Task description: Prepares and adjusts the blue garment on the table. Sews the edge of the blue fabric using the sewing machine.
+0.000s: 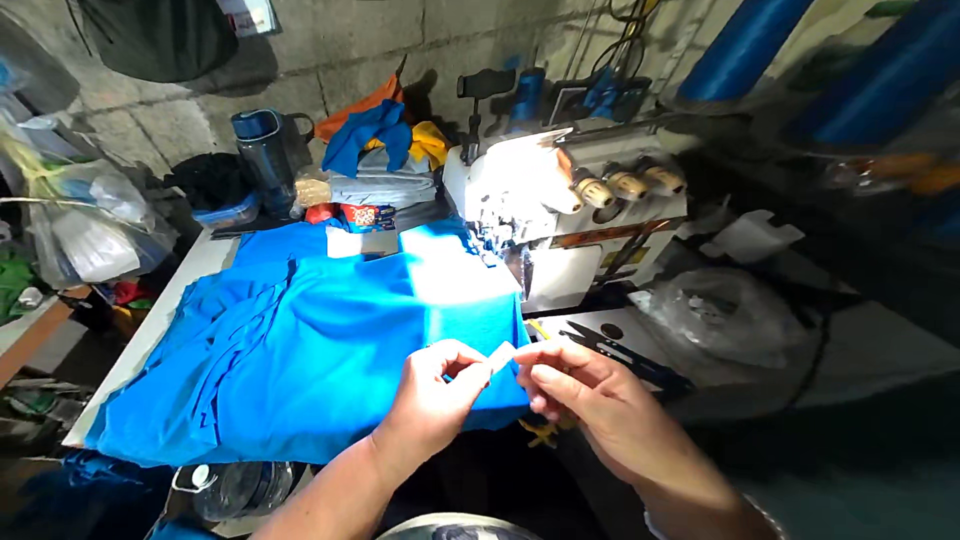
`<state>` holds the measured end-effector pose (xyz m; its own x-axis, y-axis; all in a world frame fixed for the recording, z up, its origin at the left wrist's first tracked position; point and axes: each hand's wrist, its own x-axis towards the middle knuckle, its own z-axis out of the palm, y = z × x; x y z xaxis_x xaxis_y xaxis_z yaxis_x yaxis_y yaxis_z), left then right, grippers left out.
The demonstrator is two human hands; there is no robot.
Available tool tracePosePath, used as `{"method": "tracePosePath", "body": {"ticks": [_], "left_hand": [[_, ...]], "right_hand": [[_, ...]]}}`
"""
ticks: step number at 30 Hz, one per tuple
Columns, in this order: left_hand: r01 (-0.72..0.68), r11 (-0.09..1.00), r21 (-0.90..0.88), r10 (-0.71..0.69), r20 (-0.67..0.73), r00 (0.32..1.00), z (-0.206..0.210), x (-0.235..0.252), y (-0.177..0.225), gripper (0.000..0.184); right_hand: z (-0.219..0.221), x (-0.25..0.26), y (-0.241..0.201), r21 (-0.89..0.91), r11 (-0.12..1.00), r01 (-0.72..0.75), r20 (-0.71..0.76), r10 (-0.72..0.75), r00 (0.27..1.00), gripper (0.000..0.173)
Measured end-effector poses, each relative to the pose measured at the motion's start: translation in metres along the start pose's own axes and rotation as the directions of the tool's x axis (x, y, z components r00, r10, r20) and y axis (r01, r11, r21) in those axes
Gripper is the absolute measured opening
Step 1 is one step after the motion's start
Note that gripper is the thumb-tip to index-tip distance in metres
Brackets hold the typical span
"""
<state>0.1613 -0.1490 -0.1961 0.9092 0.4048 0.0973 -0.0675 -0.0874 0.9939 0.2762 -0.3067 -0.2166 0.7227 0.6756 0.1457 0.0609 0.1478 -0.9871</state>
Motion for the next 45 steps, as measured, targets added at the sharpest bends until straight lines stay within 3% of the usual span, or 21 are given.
{"method": "tracePosePath", "body": {"ticks": [6,9,10,12,15,17,21,25,37,45], "left_hand": [[-0.094,0.989,0.112,0.099,-0.04,0.994,0.004,-0.004,-0.001,0.008],[-0.265,0.883,0.387,0.346,-0.158,0.925,0.004,-0.009,-0.012,0.012],[-0.306,0.863,0.401,0.395,-0.159,0.905,0.004,-0.01,-0.014,0.009],[-0.286,0.93,0.231,0.31,-0.075,0.948,0.004,-0.015,-0.01,0.013],[-0.109,0.992,-0.061,0.108,-0.009,0.994,0.008,-0.017,-0.003,0.015],[-0.105,0.986,-0.133,0.103,-0.021,0.994,0.008,-0.017,-0.004,0.013],[-0.206,0.978,-0.041,0.201,-0.095,0.975,0.009,-0.016,-0.009,0.012],[-0.276,0.961,-0.022,0.271,-0.126,0.954,0.008,-0.013,-0.014,0.012],[-0.328,0.941,0.083,0.333,-0.042,0.942,0.002,-0.007,-0.017,0.012],[-0.329,0.944,0.013,0.329,0.038,0.944,-0.004,-0.001,-0.015,0.012]], "right_hand": [[0.017,0.004,0.0,-0.202,0.946,0.254,-0.035,-0.266,0.963,0.005],[0.021,0.005,0.003,-0.399,0.787,0.471,-0.059,-0.534,0.843,0.007],[0.023,0.006,0.005,-0.443,0.727,0.524,-0.055,-0.606,0.794,0.009],[0.026,0.006,0.007,-0.482,0.656,0.581,-0.035,-0.677,0.735,0.012],[0.032,0.002,0.01,-0.425,0.701,0.572,-0.004,-0.634,0.773,0.014],[0.033,0.0,0.01,-0.36,0.76,0.541,0.017,-0.574,0.819,0.014],[0.031,-0.003,0.007,-0.324,0.811,0.488,0.068,-0.495,0.867,0.015],[0.029,-0.004,0.006,-0.245,0.879,0.41,0.023,-0.418,0.908,0.01],[0.013,0.01,-0.002,-0.338,0.85,0.405,0.123,-0.387,0.914,0.011],[0.01,0.014,0.002,-0.301,0.851,0.43,0.16,-0.399,0.903,0.012]]}}
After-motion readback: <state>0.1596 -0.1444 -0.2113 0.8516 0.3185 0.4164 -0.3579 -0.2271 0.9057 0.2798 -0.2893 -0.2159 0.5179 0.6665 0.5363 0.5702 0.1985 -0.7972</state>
